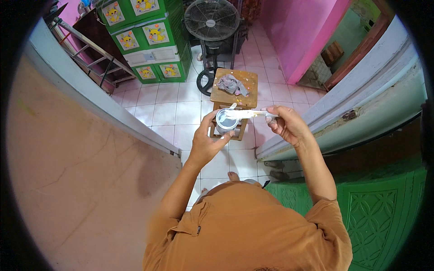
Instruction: The person dips a paintbrush into a paint container and applies paint to the upper door frame.
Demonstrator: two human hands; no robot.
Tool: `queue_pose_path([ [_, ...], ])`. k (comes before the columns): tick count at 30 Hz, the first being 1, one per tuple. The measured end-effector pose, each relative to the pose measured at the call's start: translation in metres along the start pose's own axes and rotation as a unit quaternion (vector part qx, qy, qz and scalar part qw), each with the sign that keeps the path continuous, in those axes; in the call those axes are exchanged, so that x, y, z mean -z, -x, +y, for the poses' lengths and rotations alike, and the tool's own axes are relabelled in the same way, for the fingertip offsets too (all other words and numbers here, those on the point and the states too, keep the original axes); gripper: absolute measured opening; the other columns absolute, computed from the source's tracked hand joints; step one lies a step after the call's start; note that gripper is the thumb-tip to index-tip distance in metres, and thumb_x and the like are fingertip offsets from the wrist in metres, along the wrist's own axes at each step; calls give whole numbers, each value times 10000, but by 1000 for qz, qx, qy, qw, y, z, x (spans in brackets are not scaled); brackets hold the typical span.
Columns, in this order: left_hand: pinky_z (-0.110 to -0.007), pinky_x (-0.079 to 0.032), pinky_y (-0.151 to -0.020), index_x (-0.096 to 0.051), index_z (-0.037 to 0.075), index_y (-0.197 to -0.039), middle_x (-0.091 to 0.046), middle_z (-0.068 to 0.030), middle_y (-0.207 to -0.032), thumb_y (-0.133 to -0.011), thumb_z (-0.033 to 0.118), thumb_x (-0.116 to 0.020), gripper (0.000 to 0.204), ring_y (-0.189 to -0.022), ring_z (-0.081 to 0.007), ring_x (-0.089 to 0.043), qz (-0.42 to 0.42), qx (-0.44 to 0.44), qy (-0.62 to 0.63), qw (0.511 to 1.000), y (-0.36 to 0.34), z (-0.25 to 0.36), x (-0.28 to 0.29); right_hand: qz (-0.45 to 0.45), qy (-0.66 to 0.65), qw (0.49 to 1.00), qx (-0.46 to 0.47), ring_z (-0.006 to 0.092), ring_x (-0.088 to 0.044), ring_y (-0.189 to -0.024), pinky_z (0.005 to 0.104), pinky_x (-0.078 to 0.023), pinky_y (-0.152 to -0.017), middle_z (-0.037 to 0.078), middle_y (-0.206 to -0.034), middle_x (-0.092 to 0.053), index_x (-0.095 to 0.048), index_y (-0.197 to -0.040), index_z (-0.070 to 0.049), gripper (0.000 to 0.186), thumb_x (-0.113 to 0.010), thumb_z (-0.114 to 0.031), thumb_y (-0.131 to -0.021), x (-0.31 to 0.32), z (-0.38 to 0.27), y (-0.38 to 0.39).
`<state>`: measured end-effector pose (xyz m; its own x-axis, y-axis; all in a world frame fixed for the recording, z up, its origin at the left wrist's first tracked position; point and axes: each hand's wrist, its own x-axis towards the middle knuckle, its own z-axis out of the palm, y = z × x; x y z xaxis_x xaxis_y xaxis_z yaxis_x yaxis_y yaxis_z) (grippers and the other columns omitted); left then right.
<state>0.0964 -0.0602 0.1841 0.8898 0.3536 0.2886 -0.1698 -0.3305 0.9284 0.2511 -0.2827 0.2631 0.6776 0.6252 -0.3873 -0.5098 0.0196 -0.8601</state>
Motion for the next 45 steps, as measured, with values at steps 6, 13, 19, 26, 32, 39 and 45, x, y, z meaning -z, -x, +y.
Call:
queue_pose_path([
  [6, -372, -439, -1076, -473, -4, -1423, -654, -129, -1299, -834, 131, -837, 706, -1219, -215, -611, 4, 6, 26, 1000, -18, 2, 5, -22, -112, 993, -16, 110, -618, -610, 199, -530, -494, 95, -821, -685, -653, -1098, 21, 212, -665, -148, -971, 3, 7, -16],
  [13, -387, -512, -1004, -522, 48, -1433, -670, -164, -1285, -783, 318, -892, 795, -1204, -272, -642, 78, -30, -78, 993, -5, -27, 25, -55, -140, 988, 22, 140, -679, -665, 230, -563, -565, 89, -852, -713, -655, -1116, 0, 207, -660, -167, -993, -27, 7, -12],
  [19, -367, -531, -949, -538, 17, -1356, -693, -127, -1187, -814, 309, -877, 702, -1087, -225, -673, 127, -44, -22, 991, 40, -34, 53, -187, -71, 978, 63, 166, -684, -747, 254, -587, -618, 114, -972, -710, -622, -1234, 35, 284, -626, -157, -1025, -65, -12, -28],
  [26, -365, -539, -917, -548, 2, -1346, -686, -135, -1195, -805, 267, -881, 689, -1065, -225, -672, 171, -17, -16, 985, 90, -36, 91, -210, 0, 955, 212, 90, -625, -722, 217, -540, -576, 47, -907, -680, -654, -1175, -22, 216, -632, -169, -1019, -162, -113, -20],
  [32, -340, -560, -868, -557, 10, -1355, -695, -106, -1155, -794, 148, -884, 664, -971, -190, -675, 211, 26, -20, 977, 119, -30, 119, -216, 42, 884, 414, 62, -515, -613, 205, -401, -495, -30, -784, -593, -656, -1073, -71, 209, -710, -250, -977, -248, -237, -7],
  [39, -348, -552, -900, -580, 14, -1336, -701, -107, -1122, -794, 94, -864, 617, -998, -202, -680, 246, -22, -36, 968, 129, -43, 131, -172, 67, 746, 640, 85, -512, -627, 242, -394, -519, -4, -791, -601, -649, -1025, -29, 229, -742, -221, -940, -329, -387, 41],
  [45, -358, -545, -917, -554, 8, -1367, -680, -120, -1180, -794, 105, -866, 659, -1041, -217, -666, 303, -41, -81, 949, 115, -89, 141, -119, 54, 662, 738, 68, -466, -543, 231, -386, -496, -2, -760, -577, -621, -932, -25, 209, -717, -210, -937, -379, -509, 80],
])
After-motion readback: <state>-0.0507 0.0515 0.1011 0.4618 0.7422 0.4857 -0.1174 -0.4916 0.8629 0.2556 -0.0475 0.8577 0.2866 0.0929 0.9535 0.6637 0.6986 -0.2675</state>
